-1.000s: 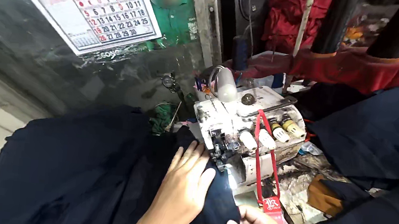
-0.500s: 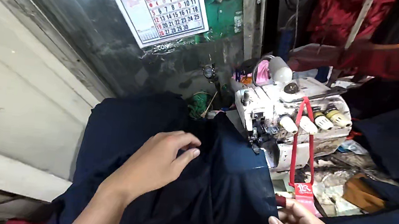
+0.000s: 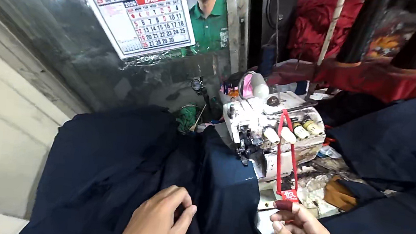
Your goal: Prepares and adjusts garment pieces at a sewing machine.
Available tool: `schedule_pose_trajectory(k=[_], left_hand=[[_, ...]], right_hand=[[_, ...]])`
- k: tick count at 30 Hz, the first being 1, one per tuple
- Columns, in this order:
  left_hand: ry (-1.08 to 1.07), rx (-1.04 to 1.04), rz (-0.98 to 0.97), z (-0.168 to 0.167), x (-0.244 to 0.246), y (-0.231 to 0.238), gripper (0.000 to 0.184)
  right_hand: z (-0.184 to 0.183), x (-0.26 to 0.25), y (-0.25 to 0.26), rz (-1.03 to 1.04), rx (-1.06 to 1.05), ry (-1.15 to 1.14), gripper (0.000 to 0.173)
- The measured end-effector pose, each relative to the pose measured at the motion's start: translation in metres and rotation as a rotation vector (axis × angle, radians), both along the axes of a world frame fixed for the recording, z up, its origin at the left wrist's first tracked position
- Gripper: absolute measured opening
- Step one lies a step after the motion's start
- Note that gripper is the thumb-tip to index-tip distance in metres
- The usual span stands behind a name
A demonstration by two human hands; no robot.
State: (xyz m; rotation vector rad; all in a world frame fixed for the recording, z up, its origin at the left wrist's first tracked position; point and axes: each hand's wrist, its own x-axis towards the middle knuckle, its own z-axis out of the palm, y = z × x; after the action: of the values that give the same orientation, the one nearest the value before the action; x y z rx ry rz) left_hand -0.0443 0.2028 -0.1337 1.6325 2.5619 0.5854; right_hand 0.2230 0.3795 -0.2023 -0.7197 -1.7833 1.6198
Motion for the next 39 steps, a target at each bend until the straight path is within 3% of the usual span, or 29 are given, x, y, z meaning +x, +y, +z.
schedule_pose_trajectory(k=[4, 6, 8, 13, 18, 22, 25, 27, 34, 39], left_hand=[[-0.443, 0.102, -0.133, 0.031, 0.025, 0.014, 0.014], [-0.652, 0.149, -0.216, 0.035, 0.039, 0.03, 0.015], [-0.707, 0.132, -0.278, 0.035, 0.046, 0.045, 0.025], [-0.491, 0.159, -0.263, 0.022, 0.049, 0.058, 0.025], [-0.119, 0.343, -0.333, 0.028, 0.035, 0.061, 0.01], [-0.121, 0.424, -0.396, 0.041, 0.03, 0.069, 0.02], [-0.009, 0.433, -0.29, 0.011, 0.024, 0.099, 0.02], [0.047, 0.445, -0.24, -0.014, 0.019, 0.116, 0.021], [-0.044, 0.452, -0.342, -0.006, 0.019, 0.115, 0.018], [-0.053, 0.47, -0.354, 0.014, 0.021, 0.098, 0.017]], right_hand=[[0.002, -0.017, -0.021, 0.056, -0.025, 0.141, 0.027], [-0.006, -0.029, -0.033, 0.217, -0.09, 0.263, 0.035], [-0.014, -0.035, -0.042, 0.308, -0.181, 0.315, 0.046], [-0.017, -0.027, -0.04, 0.271, -0.09, 0.212, 0.023], [0.01, -0.025, -0.03, 0.33, -0.022, 0.21, 0.024], [0.016, -0.041, -0.018, 0.328, 0.086, 0.195, 0.025], [-0.022, -0.06, -0.009, 0.003, 0.274, -0.034, 0.025], [-0.032, -0.06, -0.004, -0.082, 0.283, -0.093, 0.027], [-0.032, -0.048, 0.017, 0.171, 0.276, -0.058, 0.029], [-0.026, -0.01, 0.001, 0.148, 0.327, -0.029, 0.023]])
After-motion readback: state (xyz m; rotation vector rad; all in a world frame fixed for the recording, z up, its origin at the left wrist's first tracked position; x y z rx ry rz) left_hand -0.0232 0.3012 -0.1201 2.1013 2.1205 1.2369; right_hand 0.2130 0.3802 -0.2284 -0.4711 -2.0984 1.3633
